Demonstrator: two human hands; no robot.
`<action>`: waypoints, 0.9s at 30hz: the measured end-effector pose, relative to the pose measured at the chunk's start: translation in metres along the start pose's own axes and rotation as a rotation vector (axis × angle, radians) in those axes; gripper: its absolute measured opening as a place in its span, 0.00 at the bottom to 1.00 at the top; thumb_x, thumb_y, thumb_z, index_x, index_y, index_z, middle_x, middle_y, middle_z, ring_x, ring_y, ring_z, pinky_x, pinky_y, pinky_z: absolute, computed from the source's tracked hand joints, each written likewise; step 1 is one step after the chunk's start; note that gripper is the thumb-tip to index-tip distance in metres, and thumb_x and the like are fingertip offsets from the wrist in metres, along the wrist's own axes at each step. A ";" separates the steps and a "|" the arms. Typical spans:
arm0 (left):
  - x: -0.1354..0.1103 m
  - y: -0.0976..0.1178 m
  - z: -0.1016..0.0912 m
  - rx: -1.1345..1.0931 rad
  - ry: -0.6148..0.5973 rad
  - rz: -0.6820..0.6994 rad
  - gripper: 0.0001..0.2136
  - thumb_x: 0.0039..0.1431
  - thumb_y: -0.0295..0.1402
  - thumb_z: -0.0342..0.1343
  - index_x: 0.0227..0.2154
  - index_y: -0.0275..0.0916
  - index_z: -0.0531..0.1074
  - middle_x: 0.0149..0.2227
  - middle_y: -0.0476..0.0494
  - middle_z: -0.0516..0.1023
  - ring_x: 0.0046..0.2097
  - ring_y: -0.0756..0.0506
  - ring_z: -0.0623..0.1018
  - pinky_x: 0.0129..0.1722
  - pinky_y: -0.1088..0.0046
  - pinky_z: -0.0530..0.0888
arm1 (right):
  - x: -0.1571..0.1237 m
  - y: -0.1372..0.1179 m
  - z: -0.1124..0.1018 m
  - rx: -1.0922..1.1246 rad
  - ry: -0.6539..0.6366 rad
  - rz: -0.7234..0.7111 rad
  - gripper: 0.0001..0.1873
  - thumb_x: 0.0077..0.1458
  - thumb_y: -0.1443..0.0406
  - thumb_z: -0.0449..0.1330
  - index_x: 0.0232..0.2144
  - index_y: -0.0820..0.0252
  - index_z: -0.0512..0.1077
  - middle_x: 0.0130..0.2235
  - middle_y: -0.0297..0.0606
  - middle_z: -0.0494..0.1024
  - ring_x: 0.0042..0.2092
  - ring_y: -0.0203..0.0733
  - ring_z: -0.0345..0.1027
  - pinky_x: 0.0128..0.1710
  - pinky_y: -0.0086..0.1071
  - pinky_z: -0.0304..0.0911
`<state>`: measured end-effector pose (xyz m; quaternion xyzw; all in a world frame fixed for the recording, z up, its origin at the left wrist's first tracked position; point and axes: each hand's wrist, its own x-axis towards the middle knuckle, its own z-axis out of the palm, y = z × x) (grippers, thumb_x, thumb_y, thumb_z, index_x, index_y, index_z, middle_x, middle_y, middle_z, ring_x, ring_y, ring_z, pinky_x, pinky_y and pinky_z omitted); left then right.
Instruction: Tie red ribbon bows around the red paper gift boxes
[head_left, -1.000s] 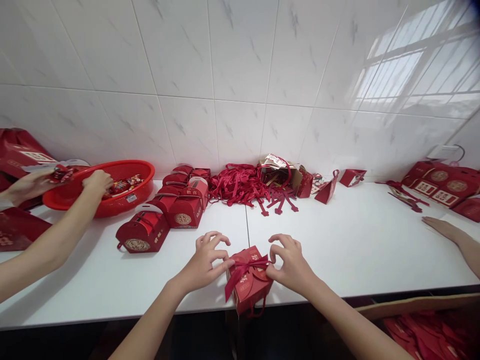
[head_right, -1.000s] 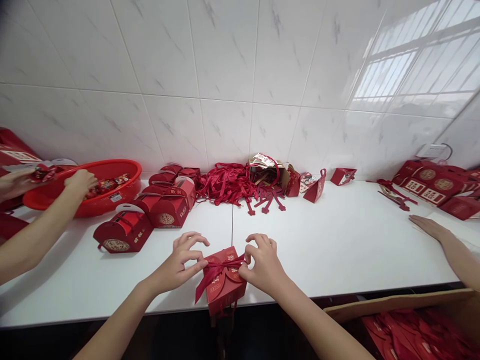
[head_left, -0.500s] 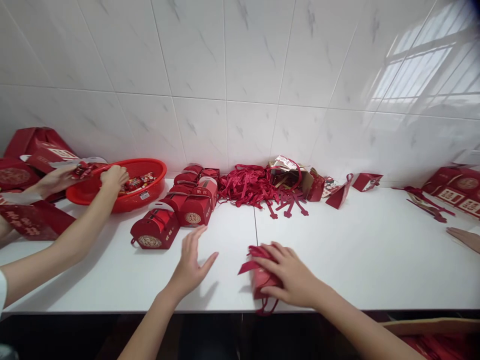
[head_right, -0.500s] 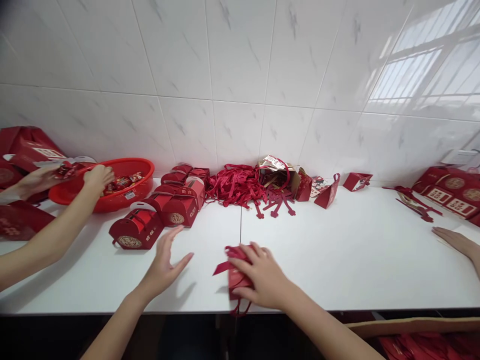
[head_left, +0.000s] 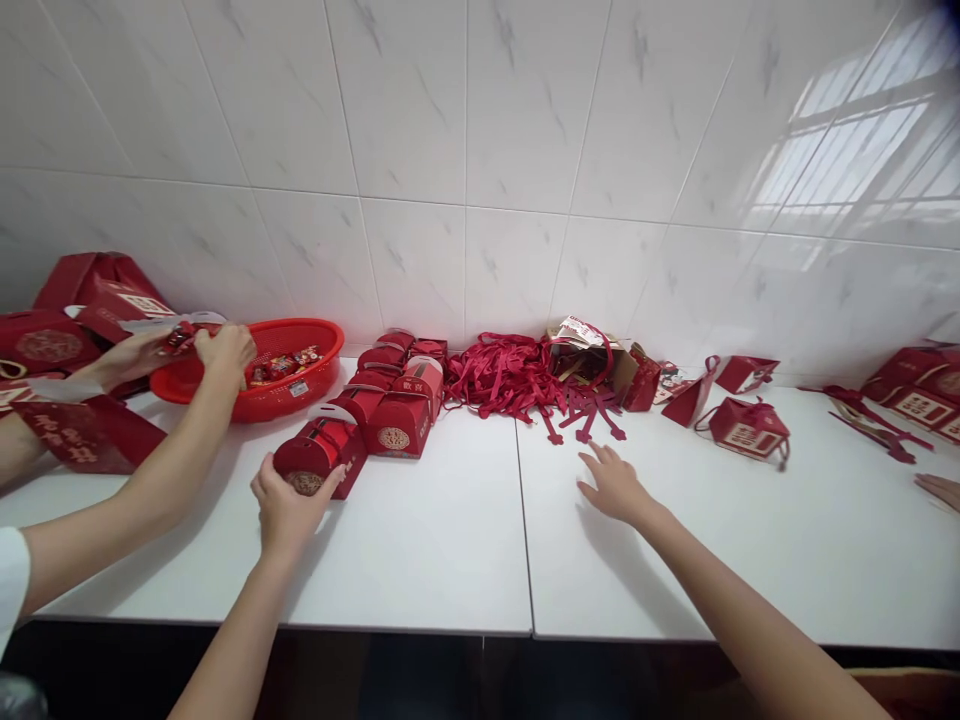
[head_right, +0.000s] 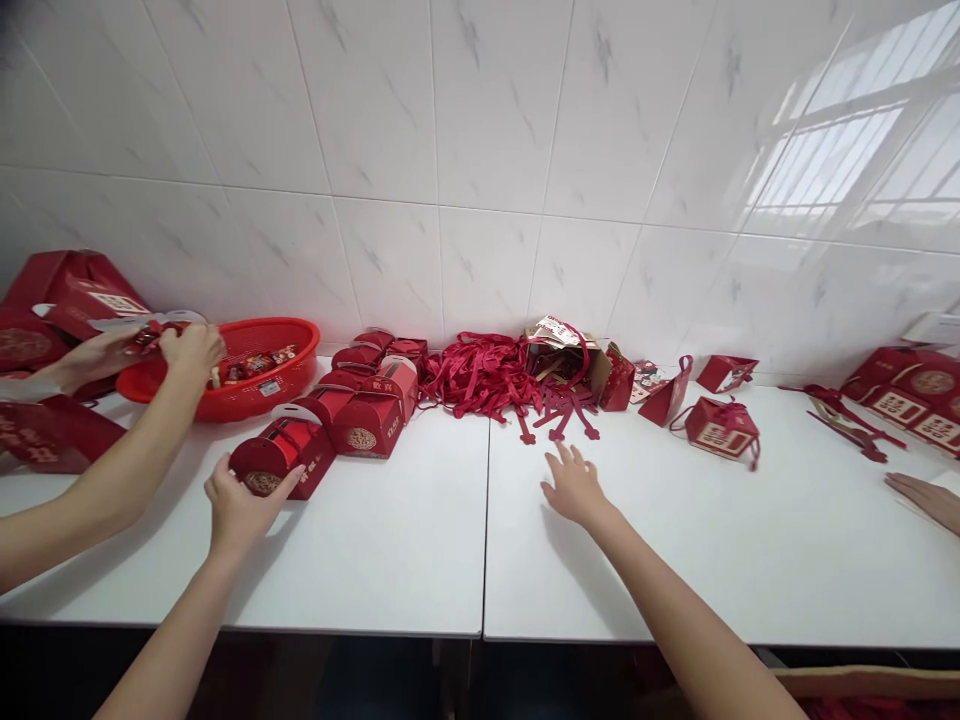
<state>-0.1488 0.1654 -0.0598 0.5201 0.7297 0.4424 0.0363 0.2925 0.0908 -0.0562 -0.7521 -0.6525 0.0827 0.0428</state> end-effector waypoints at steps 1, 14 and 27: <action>0.000 -0.004 0.001 -0.004 -0.002 -0.008 0.49 0.41 0.51 0.61 0.61 0.32 0.46 0.58 0.24 0.57 0.60 0.29 0.61 0.53 0.49 0.65 | 0.009 -0.007 0.005 0.032 -0.029 -0.035 0.28 0.55 0.64 0.53 0.59 0.59 0.58 0.66 0.48 0.48 0.65 0.57 0.39 0.58 0.53 0.44; -0.134 0.007 -0.008 -0.134 -0.268 0.560 0.37 0.51 0.39 0.57 0.60 0.39 0.46 0.56 0.31 0.58 0.57 0.32 0.64 0.51 0.51 0.69 | 0.106 -0.057 0.040 0.280 0.072 -0.078 0.30 0.51 0.69 0.53 0.58 0.57 0.59 0.63 0.46 0.55 0.65 0.54 0.42 0.59 0.50 0.42; -0.148 0.060 0.018 -0.311 -0.478 0.506 0.42 0.51 0.41 0.59 0.62 0.42 0.39 0.58 0.31 0.57 0.59 0.34 0.63 0.51 0.53 0.69 | -0.017 -0.048 -0.003 0.602 0.208 -0.463 0.08 0.54 0.65 0.56 0.34 0.56 0.75 0.43 0.41 0.77 0.51 0.43 0.68 0.52 0.36 0.61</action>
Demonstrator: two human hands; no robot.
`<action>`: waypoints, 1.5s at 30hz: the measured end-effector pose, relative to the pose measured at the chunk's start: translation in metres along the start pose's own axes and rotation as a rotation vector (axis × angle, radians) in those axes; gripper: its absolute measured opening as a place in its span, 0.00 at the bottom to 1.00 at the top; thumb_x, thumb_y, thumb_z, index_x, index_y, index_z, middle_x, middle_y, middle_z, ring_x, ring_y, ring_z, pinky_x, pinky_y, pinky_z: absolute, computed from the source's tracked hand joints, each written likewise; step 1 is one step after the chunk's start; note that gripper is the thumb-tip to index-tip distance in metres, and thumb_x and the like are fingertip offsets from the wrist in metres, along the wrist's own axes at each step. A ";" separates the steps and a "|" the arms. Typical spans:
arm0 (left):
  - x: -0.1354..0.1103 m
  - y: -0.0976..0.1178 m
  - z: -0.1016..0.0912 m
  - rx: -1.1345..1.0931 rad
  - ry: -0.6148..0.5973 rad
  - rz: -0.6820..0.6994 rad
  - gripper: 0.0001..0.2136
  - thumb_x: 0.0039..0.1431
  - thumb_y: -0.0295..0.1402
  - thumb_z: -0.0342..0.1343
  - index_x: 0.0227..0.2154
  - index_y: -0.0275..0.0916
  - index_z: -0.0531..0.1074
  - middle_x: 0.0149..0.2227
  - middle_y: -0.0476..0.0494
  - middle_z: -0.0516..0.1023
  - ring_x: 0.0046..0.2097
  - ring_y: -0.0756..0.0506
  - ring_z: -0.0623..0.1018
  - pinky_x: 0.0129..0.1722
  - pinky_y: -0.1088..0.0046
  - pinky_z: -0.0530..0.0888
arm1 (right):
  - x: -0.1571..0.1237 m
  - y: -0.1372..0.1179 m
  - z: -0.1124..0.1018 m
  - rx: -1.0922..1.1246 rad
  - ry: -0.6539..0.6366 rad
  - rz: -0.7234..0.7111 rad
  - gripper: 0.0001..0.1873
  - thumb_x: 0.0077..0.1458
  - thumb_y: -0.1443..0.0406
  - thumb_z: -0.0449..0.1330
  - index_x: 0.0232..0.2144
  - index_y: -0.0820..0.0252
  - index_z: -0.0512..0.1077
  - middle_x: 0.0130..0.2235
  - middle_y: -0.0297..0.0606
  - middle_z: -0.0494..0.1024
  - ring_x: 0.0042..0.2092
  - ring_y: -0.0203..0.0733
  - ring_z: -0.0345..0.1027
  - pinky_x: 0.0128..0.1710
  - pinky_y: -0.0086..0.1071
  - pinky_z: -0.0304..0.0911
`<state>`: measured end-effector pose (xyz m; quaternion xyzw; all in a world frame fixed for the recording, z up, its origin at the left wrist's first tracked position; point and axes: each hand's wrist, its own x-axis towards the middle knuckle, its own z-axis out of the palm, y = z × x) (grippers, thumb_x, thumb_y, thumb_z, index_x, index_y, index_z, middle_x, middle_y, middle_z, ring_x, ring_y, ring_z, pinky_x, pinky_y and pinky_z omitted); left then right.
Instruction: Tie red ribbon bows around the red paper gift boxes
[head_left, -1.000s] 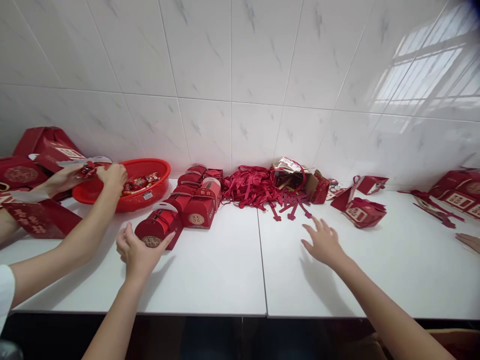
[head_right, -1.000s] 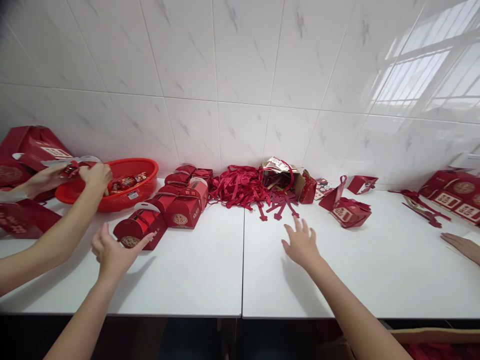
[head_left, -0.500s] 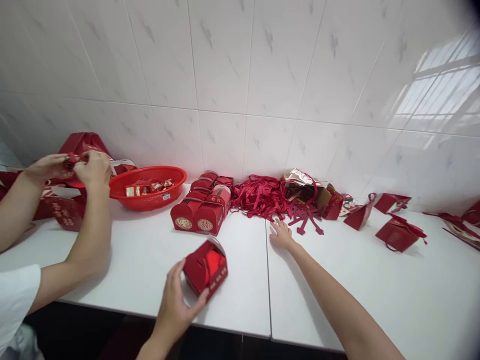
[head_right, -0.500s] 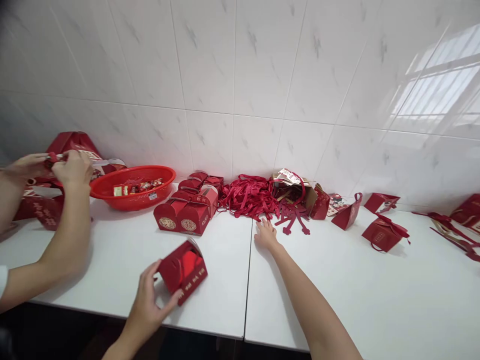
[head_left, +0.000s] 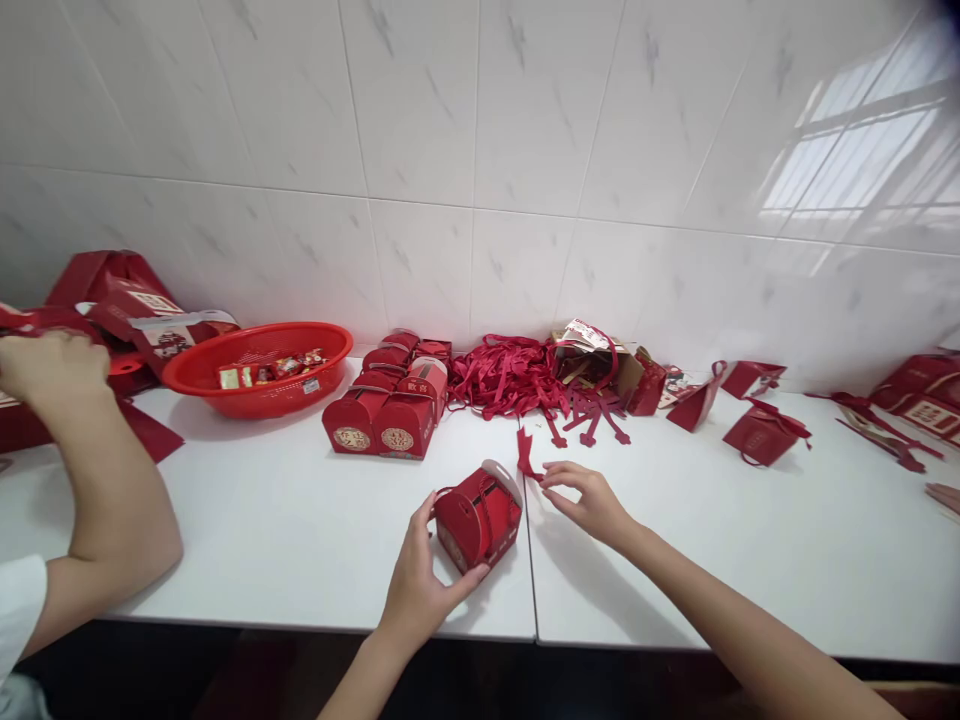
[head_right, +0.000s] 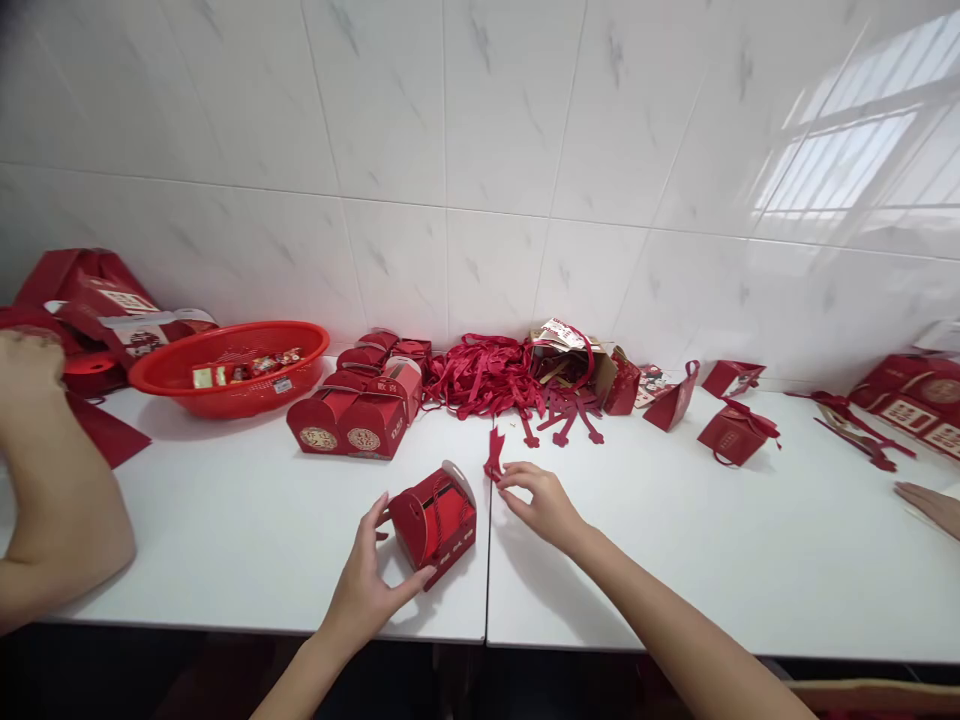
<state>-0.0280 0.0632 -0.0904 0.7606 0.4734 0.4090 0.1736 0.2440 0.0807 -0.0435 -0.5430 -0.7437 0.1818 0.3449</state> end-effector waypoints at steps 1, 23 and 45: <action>0.001 0.006 0.002 0.021 0.021 0.024 0.44 0.50 0.42 0.60 0.62 0.42 0.38 0.60 0.30 0.54 0.61 0.32 0.60 0.53 0.50 0.66 | -0.013 -0.011 -0.007 0.044 0.026 -0.021 0.07 0.54 0.65 0.57 0.33 0.56 0.75 0.41 0.41 0.77 0.49 0.44 0.69 0.50 0.37 0.62; -0.018 0.103 -0.014 -0.889 -0.833 -0.329 0.17 0.55 0.47 0.54 0.26 0.38 0.60 0.23 0.54 0.59 0.23 0.55 0.60 0.23 0.78 0.57 | -0.105 -0.120 -0.036 0.459 -0.354 0.265 0.15 0.53 0.65 0.59 0.44 0.55 0.66 0.39 0.34 0.71 0.30 0.30 0.61 0.31 0.25 0.60; -0.013 0.052 -0.044 -0.611 -0.573 -0.355 0.18 0.57 0.47 0.51 0.22 0.39 0.57 0.22 0.54 0.54 0.27 0.51 0.54 0.27 0.75 0.54 | -0.113 -0.053 -0.088 1.374 0.146 0.183 0.16 0.47 0.56 0.63 0.15 0.57 0.70 0.38 0.37 0.75 0.44 0.43 0.68 0.45 0.37 0.64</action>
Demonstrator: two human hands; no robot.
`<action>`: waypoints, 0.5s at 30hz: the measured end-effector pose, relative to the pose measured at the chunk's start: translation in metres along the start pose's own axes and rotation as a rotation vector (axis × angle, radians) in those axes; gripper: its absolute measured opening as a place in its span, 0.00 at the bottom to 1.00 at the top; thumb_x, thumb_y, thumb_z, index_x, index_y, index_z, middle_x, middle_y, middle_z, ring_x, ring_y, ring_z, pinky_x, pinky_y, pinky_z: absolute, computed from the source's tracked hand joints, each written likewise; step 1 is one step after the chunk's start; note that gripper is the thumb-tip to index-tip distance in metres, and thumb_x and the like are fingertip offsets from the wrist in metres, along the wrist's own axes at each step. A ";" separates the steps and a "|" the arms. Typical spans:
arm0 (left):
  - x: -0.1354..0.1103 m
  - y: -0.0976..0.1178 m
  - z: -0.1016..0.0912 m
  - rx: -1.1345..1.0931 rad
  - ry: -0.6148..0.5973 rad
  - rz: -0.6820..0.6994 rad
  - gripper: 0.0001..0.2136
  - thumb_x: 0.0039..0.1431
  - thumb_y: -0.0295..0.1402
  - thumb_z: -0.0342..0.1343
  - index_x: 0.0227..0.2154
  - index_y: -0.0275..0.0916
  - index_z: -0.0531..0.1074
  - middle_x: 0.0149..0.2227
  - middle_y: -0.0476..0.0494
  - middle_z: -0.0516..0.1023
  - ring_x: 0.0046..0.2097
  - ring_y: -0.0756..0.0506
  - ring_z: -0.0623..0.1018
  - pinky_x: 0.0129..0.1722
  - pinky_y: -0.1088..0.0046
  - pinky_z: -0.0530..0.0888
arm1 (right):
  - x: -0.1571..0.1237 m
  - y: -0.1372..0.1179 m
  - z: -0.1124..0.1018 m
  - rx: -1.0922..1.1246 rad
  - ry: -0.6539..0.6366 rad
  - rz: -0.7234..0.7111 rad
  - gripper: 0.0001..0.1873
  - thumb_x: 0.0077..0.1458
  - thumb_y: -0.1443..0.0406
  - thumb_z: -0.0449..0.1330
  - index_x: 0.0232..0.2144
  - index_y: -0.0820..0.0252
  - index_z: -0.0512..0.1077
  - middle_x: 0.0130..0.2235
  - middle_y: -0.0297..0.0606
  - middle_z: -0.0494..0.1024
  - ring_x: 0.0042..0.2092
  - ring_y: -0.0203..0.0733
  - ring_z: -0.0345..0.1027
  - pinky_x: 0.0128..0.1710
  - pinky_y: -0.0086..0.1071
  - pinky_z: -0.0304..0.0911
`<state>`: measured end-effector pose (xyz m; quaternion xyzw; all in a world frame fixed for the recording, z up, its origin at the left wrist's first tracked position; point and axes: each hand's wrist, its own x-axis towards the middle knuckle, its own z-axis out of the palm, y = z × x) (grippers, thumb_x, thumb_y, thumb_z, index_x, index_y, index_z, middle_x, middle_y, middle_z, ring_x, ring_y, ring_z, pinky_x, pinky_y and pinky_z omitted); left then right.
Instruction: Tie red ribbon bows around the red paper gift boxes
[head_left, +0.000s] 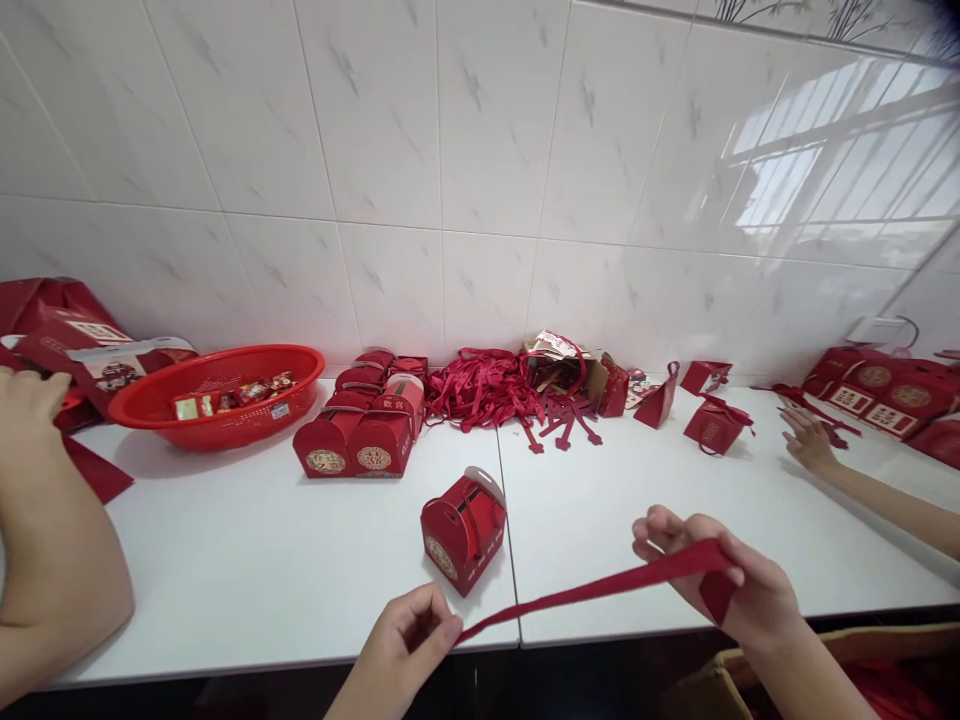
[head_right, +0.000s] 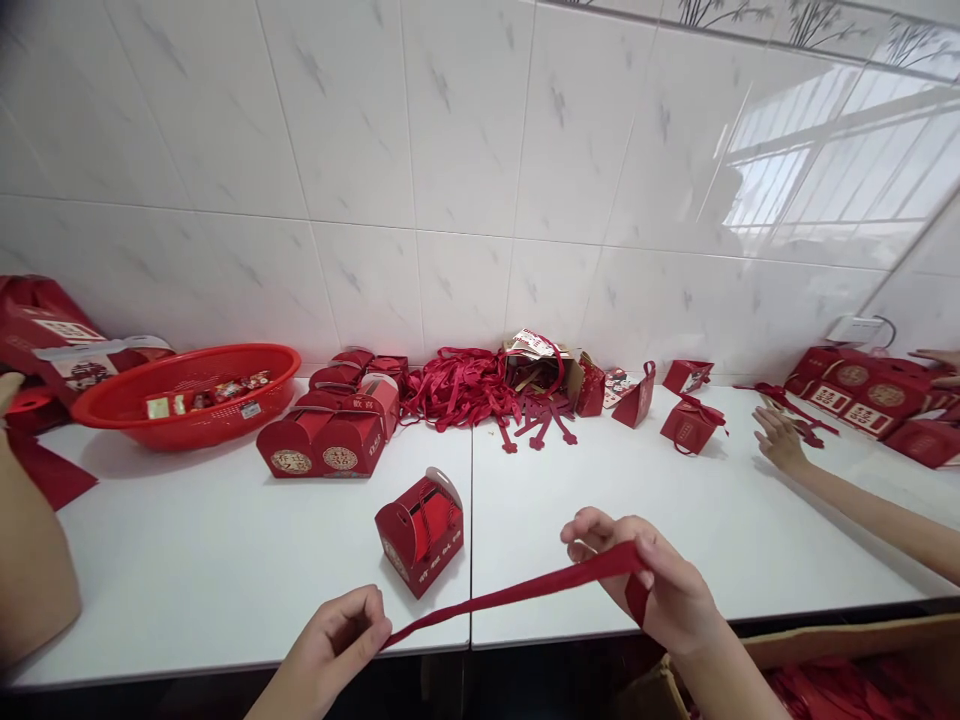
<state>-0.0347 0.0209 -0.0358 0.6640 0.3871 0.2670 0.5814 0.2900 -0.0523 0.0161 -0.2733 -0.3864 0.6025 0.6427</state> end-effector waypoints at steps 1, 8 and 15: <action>0.000 -0.002 0.002 0.013 -0.011 -0.012 0.18 0.57 0.47 0.51 0.22 0.39 0.57 0.23 0.54 0.54 0.27 0.51 0.55 0.27 0.75 0.54 | 0.002 0.001 -0.002 0.097 0.076 -0.033 0.14 0.47 0.57 0.63 0.16 0.55 0.71 0.35 0.34 0.76 0.43 0.41 0.70 0.46 0.37 0.65; -0.006 -0.023 0.008 0.111 0.049 -0.058 0.19 0.55 0.48 0.52 0.21 0.39 0.56 0.22 0.54 0.55 0.27 0.51 0.56 0.27 0.75 0.56 | 0.023 -0.008 -0.009 0.329 0.528 -0.187 0.12 0.49 0.63 0.61 0.39 0.55 0.75 0.40 0.33 0.77 0.38 0.34 0.71 0.38 0.27 0.72; -0.017 -0.037 -0.026 0.071 0.261 0.070 0.19 0.51 0.46 0.57 0.19 0.39 0.58 0.22 0.52 0.58 0.26 0.50 0.60 0.27 0.75 0.60 | 0.032 -0.004 -0.044 0.136 0.768 -0.218 0.10 0.45 0.74 0.63 0.33 0.60 0.76 0.39 0.34 0.75 0.31 0.26 0.68 0.35 0.15 0.70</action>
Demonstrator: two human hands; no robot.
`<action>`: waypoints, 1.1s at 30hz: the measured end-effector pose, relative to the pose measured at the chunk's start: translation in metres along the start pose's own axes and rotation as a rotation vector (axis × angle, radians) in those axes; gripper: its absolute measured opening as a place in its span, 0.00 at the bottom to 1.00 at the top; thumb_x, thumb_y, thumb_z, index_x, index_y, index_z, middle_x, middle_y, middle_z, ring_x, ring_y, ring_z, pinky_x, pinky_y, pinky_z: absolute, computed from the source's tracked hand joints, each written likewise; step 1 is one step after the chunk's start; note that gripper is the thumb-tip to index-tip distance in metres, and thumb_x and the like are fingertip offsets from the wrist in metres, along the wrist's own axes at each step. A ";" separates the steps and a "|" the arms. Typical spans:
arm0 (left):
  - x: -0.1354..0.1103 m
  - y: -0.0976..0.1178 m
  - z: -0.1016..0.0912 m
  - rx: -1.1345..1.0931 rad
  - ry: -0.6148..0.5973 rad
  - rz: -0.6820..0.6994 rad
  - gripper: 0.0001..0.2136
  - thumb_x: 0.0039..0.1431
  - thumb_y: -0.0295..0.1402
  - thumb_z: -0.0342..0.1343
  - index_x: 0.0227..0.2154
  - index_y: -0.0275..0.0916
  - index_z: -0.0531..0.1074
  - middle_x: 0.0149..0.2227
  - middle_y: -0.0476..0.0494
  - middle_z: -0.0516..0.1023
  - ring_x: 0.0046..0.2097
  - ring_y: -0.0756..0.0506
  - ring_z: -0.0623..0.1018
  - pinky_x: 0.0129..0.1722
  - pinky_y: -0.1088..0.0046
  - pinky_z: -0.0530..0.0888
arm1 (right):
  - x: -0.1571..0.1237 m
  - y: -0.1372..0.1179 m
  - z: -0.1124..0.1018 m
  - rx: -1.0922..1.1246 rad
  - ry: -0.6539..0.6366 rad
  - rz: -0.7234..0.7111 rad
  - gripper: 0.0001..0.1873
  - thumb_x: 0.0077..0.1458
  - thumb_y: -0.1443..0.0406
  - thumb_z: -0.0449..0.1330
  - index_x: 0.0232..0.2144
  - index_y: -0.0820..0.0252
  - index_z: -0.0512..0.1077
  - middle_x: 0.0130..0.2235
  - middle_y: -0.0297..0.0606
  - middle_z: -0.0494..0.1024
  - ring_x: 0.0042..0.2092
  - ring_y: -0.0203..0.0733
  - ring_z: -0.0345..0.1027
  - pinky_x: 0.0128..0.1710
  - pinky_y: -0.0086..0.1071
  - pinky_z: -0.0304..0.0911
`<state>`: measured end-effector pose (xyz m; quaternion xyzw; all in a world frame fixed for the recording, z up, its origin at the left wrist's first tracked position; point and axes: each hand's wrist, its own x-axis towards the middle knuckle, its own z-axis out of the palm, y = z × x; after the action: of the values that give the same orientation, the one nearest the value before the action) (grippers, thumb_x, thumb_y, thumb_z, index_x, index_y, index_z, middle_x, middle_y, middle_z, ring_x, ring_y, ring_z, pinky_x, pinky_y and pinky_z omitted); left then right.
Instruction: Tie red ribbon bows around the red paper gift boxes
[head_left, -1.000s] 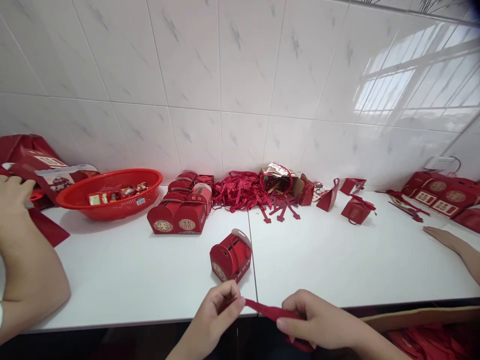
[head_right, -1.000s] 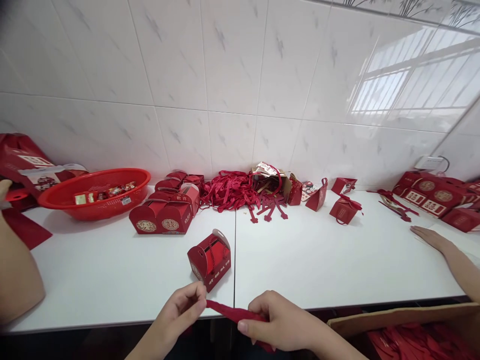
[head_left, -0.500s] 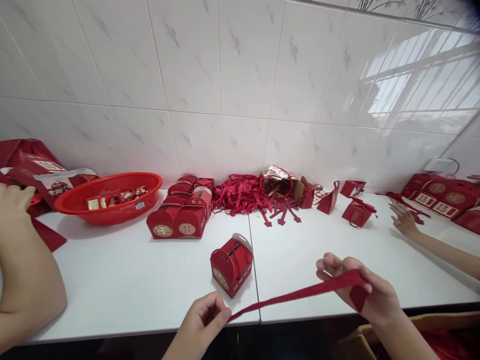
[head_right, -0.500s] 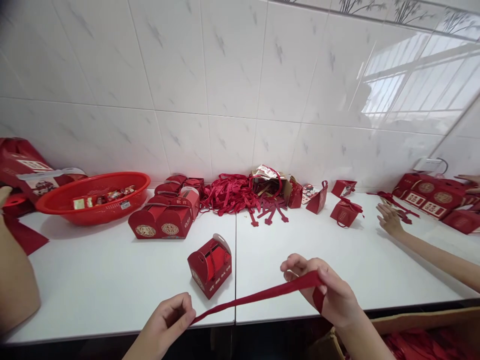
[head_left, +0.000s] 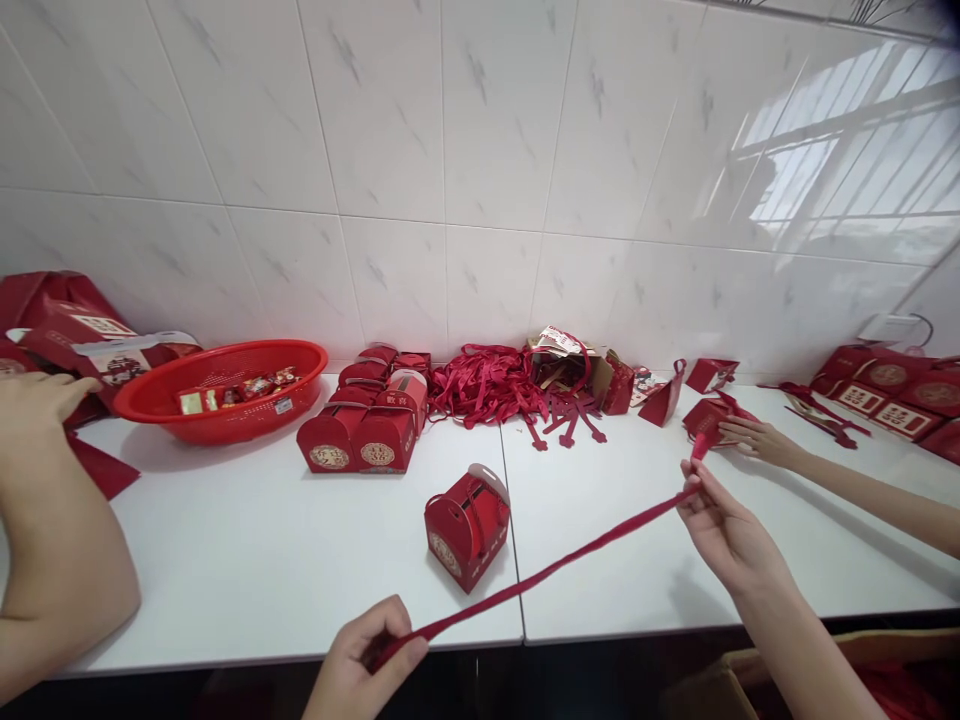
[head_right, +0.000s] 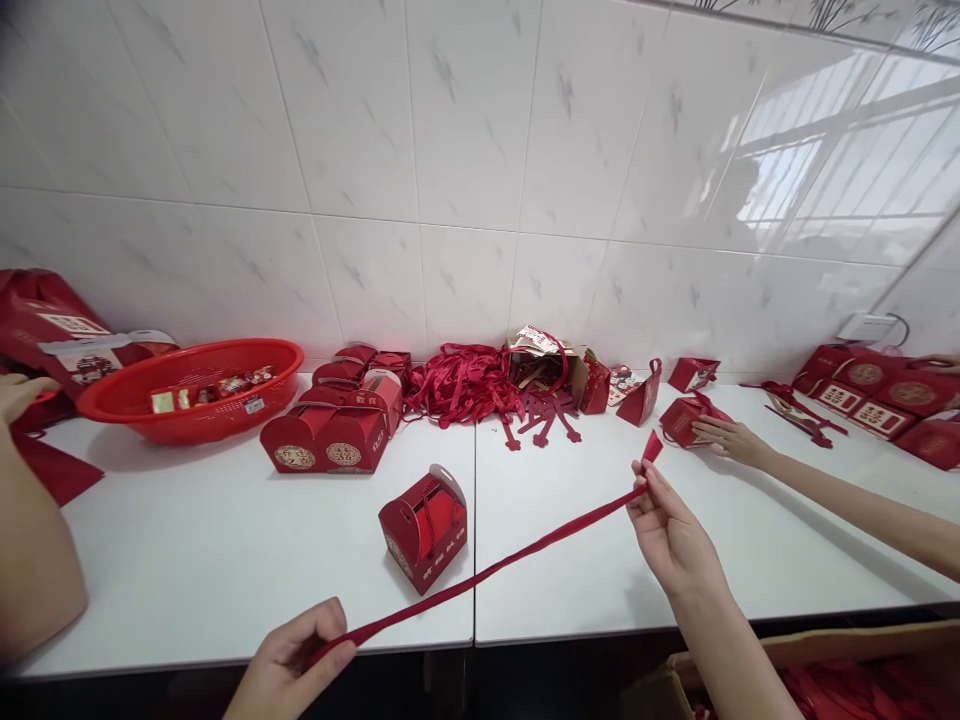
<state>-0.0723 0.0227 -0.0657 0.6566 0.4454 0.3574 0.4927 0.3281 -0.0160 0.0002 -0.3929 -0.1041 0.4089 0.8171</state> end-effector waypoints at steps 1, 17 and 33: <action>0.002 0.000 -0.008 -0.011 0.032 0.018 0.19 0.50 0.46 0.58 0.18 0.39 0.58 0.22 0.52 0.59 0.26 0.50 0.61 0.27 0.75 0.61 | 0.002 -0.001 -0.003 -0.013 -0.005 -0.003 0.12 0.43 0.74 0.64 0.33 0.60 0.76 0.39 0.35 0.75 0.30 0.25 0.67 0.33 0.15 0.69; 0.066 0.017 0.031 0.368 0.193 0.258 0.34 0.44 0.42 0.63 0.55 0.46 0.57 0.59 0.37 0.60 0.60 0.34 0.60 0.56 0.48 0.61 | -0.082 -0.017 0.011 -0.343 -0.298 -0.081 0.14 0.39 0.50 0.67 0.25 0.51 0.79 0.29 0.39 0.77 0.28 0.43 0.67 0.37 0.45 0.65; 0.068 0.030 0.018 0.114 -0.059 0.236 0.24 0.55 0.25 0.48 0.54 0.51 0.62 0.61 0.47 0.62 0.61 0.40 0.63 0.58 0.58 0.65 | -0.075 0.034 0.036 -0.729 -0.627 0.307 0.21 0.49 0.54 0.64 0.42 0.60 0.75 0.18 0.31 0.72 0.25 0.36 0.64 0.39 0.37 0.58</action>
<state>-0.0246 0.0772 -0.0391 0.7415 0.3699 0.3674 0.4223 0.2417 -0.0402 0.0113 -0.5217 -0.4216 0.5598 0.4865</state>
